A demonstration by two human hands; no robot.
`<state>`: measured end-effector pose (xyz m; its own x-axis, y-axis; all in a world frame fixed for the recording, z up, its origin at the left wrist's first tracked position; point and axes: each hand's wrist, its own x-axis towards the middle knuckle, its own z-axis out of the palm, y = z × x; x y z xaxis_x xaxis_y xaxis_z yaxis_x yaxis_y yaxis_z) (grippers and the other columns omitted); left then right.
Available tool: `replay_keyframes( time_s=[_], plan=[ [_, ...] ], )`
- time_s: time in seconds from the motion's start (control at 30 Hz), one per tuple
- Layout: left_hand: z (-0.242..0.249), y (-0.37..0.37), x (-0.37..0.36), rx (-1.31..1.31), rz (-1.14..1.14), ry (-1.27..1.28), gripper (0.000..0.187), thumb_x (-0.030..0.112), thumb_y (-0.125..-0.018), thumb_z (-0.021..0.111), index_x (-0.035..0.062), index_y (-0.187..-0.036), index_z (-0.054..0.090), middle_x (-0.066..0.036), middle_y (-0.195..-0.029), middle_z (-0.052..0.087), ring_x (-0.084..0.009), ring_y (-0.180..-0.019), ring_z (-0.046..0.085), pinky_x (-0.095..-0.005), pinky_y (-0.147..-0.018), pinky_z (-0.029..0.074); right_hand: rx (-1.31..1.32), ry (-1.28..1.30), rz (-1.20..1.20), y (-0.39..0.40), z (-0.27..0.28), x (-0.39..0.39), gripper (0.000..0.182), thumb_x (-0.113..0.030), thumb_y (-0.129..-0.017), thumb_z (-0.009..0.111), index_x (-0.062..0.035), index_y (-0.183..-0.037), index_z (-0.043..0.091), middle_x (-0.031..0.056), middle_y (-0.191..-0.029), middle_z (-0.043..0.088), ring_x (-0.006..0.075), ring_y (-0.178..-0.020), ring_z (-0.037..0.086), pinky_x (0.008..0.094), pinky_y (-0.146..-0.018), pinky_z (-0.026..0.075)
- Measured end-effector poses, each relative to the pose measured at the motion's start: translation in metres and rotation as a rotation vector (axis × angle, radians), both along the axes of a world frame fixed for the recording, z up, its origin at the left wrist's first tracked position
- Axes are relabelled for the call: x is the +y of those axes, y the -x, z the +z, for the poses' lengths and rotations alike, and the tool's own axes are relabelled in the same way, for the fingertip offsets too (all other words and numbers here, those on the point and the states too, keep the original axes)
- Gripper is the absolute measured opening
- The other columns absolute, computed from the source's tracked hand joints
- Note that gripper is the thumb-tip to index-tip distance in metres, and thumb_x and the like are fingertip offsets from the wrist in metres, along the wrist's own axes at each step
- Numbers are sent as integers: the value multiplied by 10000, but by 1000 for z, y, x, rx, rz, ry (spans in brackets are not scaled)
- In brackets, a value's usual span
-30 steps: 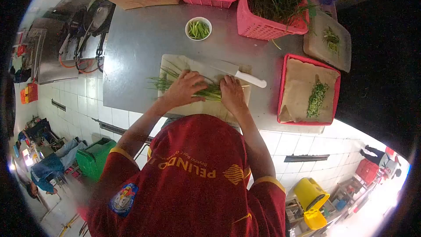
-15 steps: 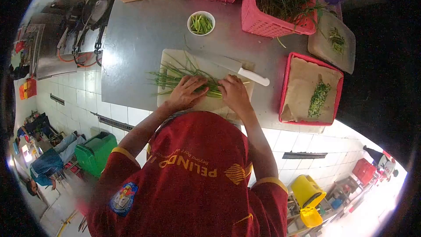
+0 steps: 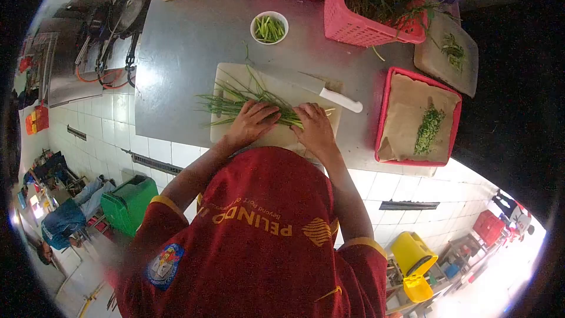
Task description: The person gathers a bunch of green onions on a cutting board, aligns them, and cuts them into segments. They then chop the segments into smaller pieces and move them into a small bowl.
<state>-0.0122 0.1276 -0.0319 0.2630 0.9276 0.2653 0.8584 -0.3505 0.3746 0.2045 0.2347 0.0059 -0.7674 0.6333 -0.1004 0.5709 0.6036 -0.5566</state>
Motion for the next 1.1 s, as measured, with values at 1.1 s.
replay_keyframes(
  time_s=[1.1],
  plan=[
    [34, 27, 37, -152, -149, 220, 370, 240, -826, 691, 96, -1164, 651, -84, -1166, 649, -274, -1189, 552, -434, -1063, 408, 222, 24, -54, 0, -8, 0, 163, -3, -835, 602, 13, -968, 694, 135, -1005, 638, 328, -982, 600, 410, -879, 522]
  ],
)
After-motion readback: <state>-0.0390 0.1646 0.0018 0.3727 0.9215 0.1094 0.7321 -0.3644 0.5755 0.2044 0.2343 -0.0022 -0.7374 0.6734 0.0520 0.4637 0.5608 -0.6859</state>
